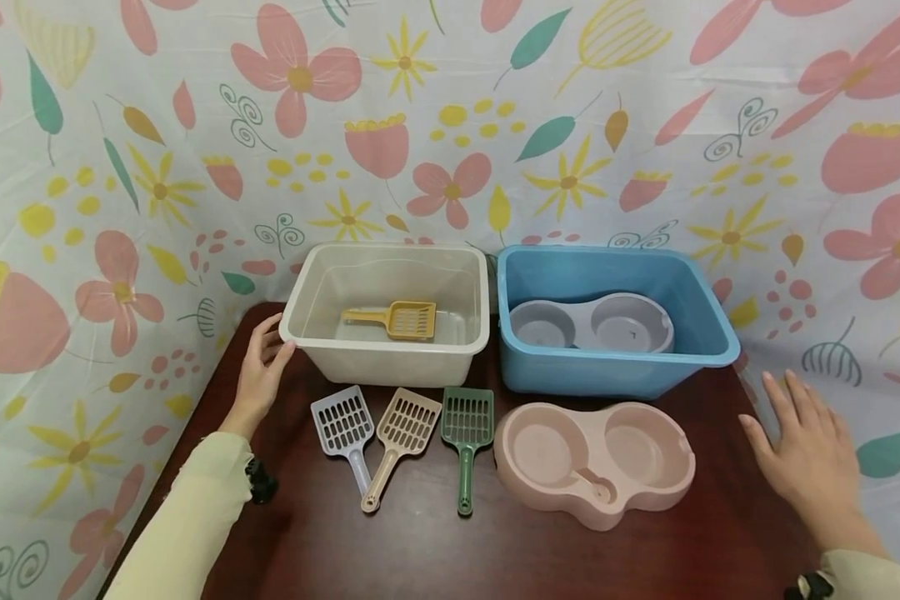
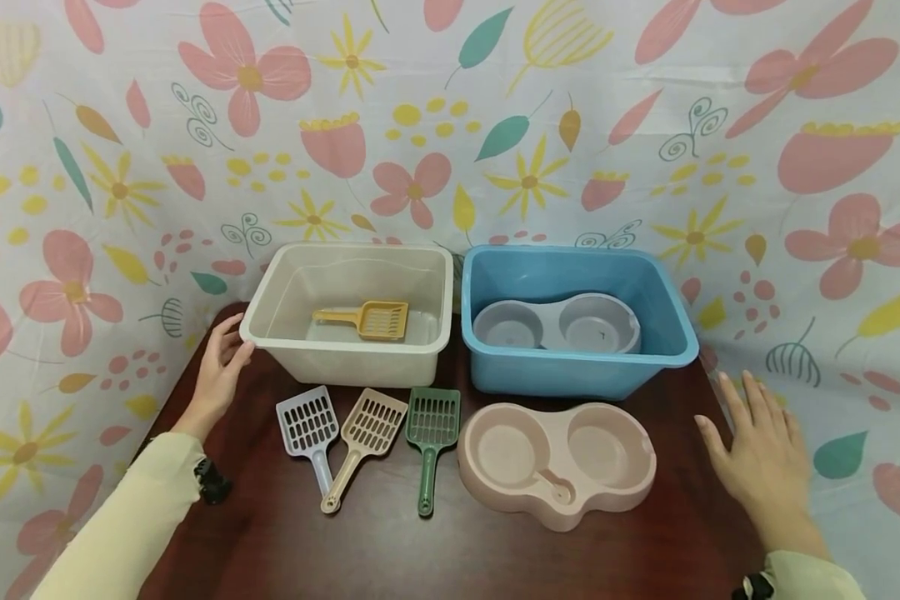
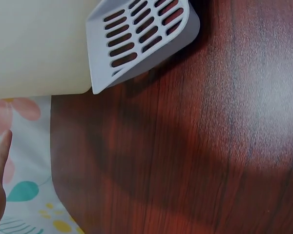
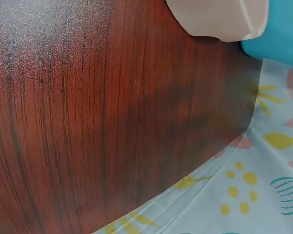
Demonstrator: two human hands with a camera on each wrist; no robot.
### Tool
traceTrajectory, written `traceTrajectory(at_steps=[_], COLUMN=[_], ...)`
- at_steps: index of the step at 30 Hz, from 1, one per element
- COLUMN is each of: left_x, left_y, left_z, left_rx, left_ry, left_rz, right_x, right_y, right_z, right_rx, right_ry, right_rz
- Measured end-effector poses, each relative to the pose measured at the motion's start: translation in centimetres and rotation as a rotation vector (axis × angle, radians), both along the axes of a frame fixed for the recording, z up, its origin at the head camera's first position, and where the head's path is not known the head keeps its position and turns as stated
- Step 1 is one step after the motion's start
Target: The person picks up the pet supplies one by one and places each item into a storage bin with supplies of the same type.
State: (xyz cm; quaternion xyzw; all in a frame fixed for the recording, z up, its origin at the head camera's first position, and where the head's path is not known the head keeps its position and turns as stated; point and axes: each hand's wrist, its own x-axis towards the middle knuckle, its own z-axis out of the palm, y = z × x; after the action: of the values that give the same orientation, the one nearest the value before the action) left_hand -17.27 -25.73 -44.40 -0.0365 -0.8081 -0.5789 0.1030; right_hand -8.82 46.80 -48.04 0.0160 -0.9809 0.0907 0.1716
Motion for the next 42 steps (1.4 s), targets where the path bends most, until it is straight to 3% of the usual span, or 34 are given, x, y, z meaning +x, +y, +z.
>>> traceTrajectory(at_steps=[7, 15, 25, 30, 42], left_x=[-0.9, -2.2, -0.8, -0.7, -1.0], left_y=[0.2, 0.0, 1.0, 1.2, 0.6], left_z=[-1.1, -3.7, -1.3, -1.1, -1.6], left_rx=[0.107, 0.148, 0.149, 0.162, 0.177], left_ry=[-0.002, -0.041, -0.020, -0.006, -0.044], left_rz=[-0.020, 0.011, 0.011, 0.029, 0.036], right_x=[0.0, 0.5, 1.4, 2.0, 2.5], right_y=[-0.4, -1.5, -4.5, -6.5, -10.0], right_z=[0.1, 0.4, 0.4, 0.2, -0.1], right_rx=[-0.028, -0.050, -0.170, -0.249, -0.373], right_ry=[-0.008, 0.018, 0.130, 0.180, 0.156], right_rz=[-0.008, -0.008, 0.045, 0.082, 0.054])
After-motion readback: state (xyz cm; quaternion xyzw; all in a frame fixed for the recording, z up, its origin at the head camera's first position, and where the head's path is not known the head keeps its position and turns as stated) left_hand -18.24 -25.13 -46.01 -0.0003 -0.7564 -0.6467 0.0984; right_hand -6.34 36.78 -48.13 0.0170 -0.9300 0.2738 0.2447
